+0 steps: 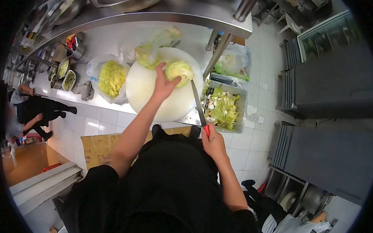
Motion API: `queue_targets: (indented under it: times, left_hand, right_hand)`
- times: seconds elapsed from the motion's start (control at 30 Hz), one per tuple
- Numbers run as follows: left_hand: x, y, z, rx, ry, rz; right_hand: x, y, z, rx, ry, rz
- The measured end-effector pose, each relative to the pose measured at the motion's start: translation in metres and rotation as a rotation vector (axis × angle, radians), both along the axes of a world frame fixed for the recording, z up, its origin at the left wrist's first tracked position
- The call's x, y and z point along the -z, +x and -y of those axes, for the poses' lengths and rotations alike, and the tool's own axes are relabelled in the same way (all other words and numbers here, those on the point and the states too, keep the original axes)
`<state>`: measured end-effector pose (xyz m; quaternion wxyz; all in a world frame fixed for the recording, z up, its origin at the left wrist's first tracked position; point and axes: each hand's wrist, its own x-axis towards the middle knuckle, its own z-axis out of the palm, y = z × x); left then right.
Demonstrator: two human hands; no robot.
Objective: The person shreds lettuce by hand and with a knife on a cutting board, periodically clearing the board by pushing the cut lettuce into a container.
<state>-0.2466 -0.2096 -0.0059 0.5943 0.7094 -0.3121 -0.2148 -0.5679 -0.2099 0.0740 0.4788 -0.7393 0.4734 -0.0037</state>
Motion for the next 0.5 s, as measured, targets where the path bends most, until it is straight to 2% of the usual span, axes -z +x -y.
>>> queue_targets:
  times: [0.07, 0.17, 0.27, 0.4, 0.5]
  left_hand:
    - [0.002, 0.01, -0.02, 0.053, -0.014, -0.23]
    - [-0.016, 0.016, -0.066, 0.185, 0.011, -0.291]
    - [0.006, 0.01, -0.083, 0.132, 0.012, -0.236]
    - [0.008, 0.006, -0.08, 0.061, -0.038, -0.112]
    - [0.001, 0.007, -0.083, 0.087, -0.002, -0.177]
  right_hand:
    - [0.025, -0.008, -0.003, -0.017, -0.123, 0.119]
    - [0.018, -0.005, -0.004, -0.133, -0.295, -0.024]
    - [0.012, -0.001, -0.007, -0.154, -0.307, -0.04]
    - [-0.006, -0.004, -0.022, -0.195, -0.412, 0.064]
    - [-0.007, -0.01, -0.03, -0.211, -0.441, 0.069]
